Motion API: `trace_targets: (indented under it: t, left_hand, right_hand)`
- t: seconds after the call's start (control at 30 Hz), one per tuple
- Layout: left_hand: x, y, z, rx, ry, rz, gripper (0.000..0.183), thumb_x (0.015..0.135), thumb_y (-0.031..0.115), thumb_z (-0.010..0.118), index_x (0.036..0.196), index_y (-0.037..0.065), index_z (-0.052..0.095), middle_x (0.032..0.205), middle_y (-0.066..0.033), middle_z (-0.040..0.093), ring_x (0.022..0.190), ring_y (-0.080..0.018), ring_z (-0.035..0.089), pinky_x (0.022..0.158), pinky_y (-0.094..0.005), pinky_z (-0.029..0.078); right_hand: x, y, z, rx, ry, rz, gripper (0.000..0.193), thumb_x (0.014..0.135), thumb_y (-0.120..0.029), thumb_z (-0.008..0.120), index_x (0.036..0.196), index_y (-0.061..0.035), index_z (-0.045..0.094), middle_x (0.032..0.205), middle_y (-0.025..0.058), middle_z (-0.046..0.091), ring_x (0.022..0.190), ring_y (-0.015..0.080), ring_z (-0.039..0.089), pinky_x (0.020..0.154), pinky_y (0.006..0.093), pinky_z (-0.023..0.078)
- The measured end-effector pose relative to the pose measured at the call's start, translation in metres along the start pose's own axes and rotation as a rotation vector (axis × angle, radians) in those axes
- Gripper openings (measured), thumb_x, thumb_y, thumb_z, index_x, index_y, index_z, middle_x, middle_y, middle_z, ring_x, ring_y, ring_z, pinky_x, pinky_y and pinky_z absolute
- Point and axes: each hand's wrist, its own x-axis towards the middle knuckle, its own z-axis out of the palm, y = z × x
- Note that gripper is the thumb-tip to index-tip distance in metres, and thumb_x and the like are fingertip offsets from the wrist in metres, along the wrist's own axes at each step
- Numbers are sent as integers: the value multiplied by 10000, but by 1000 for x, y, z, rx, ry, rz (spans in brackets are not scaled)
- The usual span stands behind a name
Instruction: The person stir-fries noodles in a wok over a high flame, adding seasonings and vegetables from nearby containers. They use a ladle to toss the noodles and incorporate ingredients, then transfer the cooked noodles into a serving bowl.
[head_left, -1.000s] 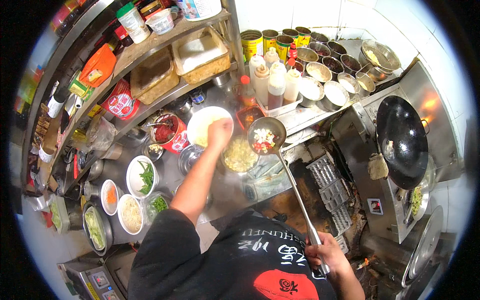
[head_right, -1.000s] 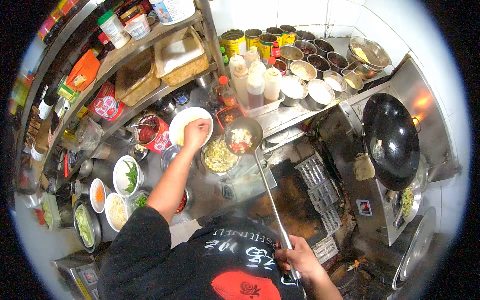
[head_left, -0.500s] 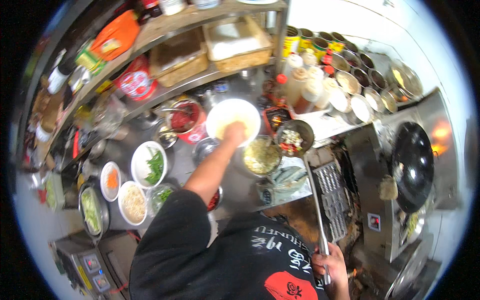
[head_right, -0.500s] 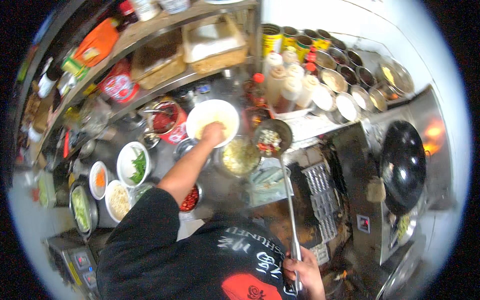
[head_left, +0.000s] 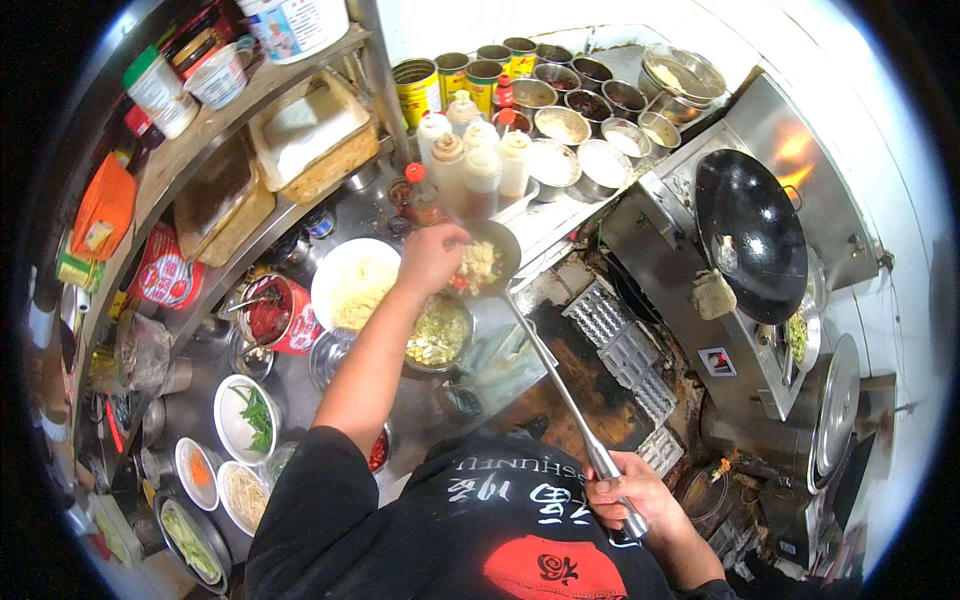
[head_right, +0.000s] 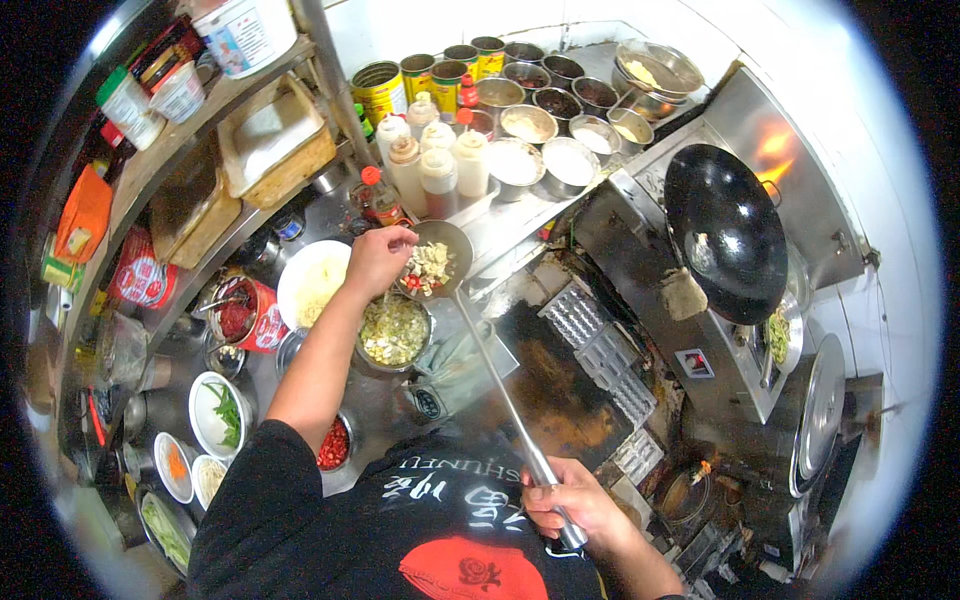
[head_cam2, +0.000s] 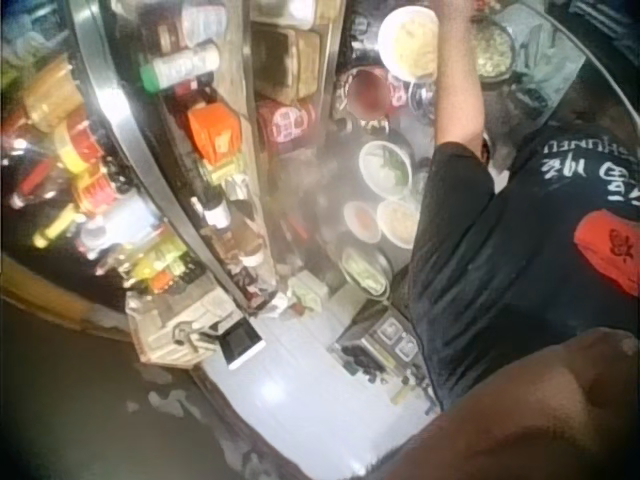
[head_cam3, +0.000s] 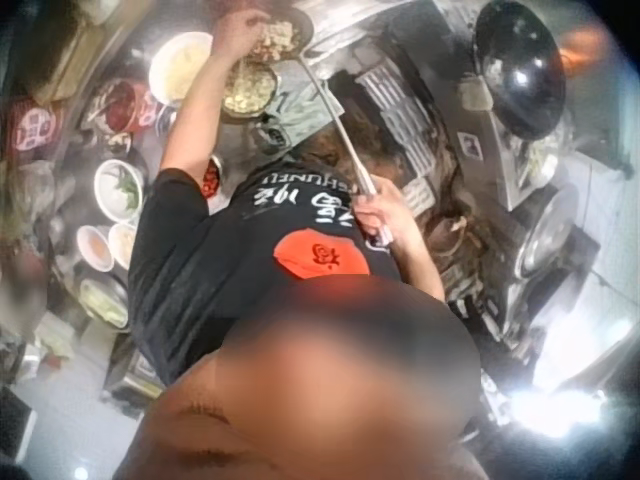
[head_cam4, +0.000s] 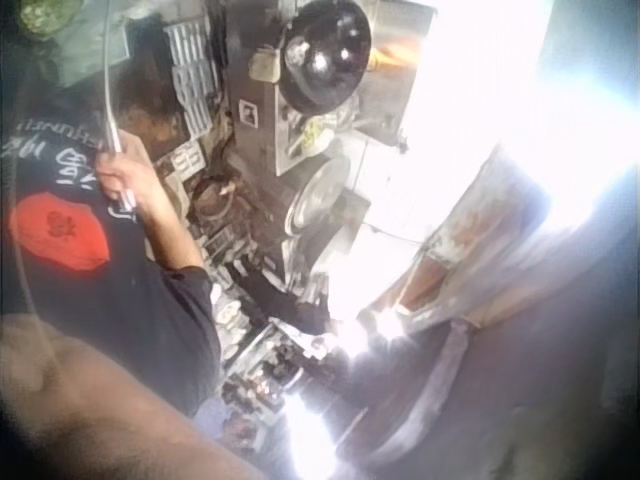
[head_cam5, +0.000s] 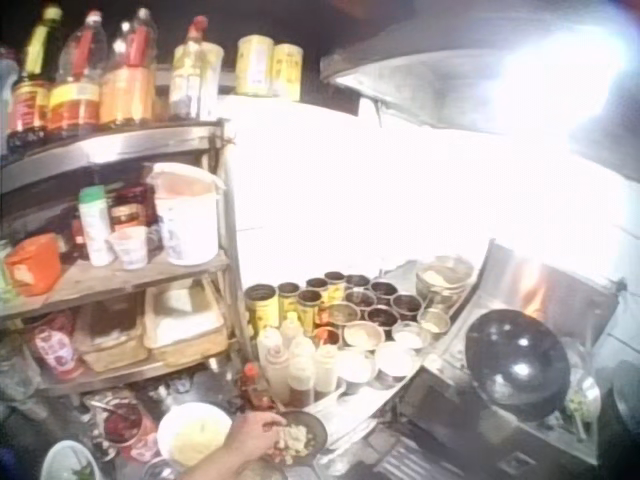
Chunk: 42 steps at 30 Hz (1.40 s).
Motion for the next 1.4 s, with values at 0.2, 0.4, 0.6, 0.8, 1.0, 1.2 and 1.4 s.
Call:
trace_targets:
  t: [0.2, 0.4, 0.6, 0.8, 1.0, 1.2, 1.4]
  left_hand:
    - [-5, -13, 6, 77, 91, 222, 244, 765, 72, 610, 980, 67, 726, 1008, -156, 692, 899, -292, 669, 835, -377, 514]
    - [-31, -14, -5, 49, 177, -57, 458, 796, 45, 607, 1253, 76, 605, 1442, -201, 436, 1311, -327, 457, 1067, -373, 368]
    - [-76, 82, 94, -452, -82, 202, 450, 793, 25, 598, 1243, 35, 593, 1384, -182, 501, 1221, -299, 547, 1016, -372, 433]
    - [-86, 165, 220, -301, -562, 174, 468, 808, 99, 642, 1267, 39, 575, 1173, -131, 659, 1090, -213, 630, 959, -326, 470]
    - [-35, 206, 391, -758, -934, -375, 587, 895, 267, 658, 1364, -17, 449, 1261, -163, 590, 1114, -239, 601, 890, -374, 524]
    - [48, 306, 502, -1098, -541, -808, 247, 890, 138, 571, 1029, -62, 527, 985, -187, 620, 876, -296, 653, 772, -452, 578]
    - [110, 391, 552, -1037, -528, -651, 178, 842, 55, 542, 969, -69, 566, 901, -160, 630, 762, -275, 659, 626, -391, 583]
  right_hand:
    - [-30, 8, -20, 220, -76, -141, 257, 856, -65, 634, 1052, 1, 483, 654, 21, 448, 453, 106, 453, 405, 274, 400]
    - [-59, -19, -54, -318, 573, -732, 241, 865, -67, 605, 1072, 9, 509, 724, 74, 594, 501, 106, 586, 419, 214, 507]
    - [-42, -127, -191, -1065, 1486, -578, 402, 762, -88, 624, 1122, 58, 524, 824, 253, 654, 825, 385, 668, 758, 471, 517]
    - [-64, -125, -242, -1072, 1344, -885, 423, 835, -88, 630, 1228, 13, 512, 747, 164, 634, 608, 283, 638, 563, 372, 511]
    - [-129, -147, -281, -603, 939, -633, 349, 859, -40, 642, 1186, 36, 546, 668, 6, 558, 454, 74, 511, 407, 233, 418]
    - [-134, -231, -367, -726, 1156, -928, 237, 868, -60, 615, 1074, 42, 557, 646, 23, 566, 443, 95, 529, 394, 264, 422]
    - [-168, -370, -369, -539, 1152, -779, 85, 866, -58, 598, 862, 16, 557, 639, 38, 549, 446, 107, 521, 372, 293, 427]
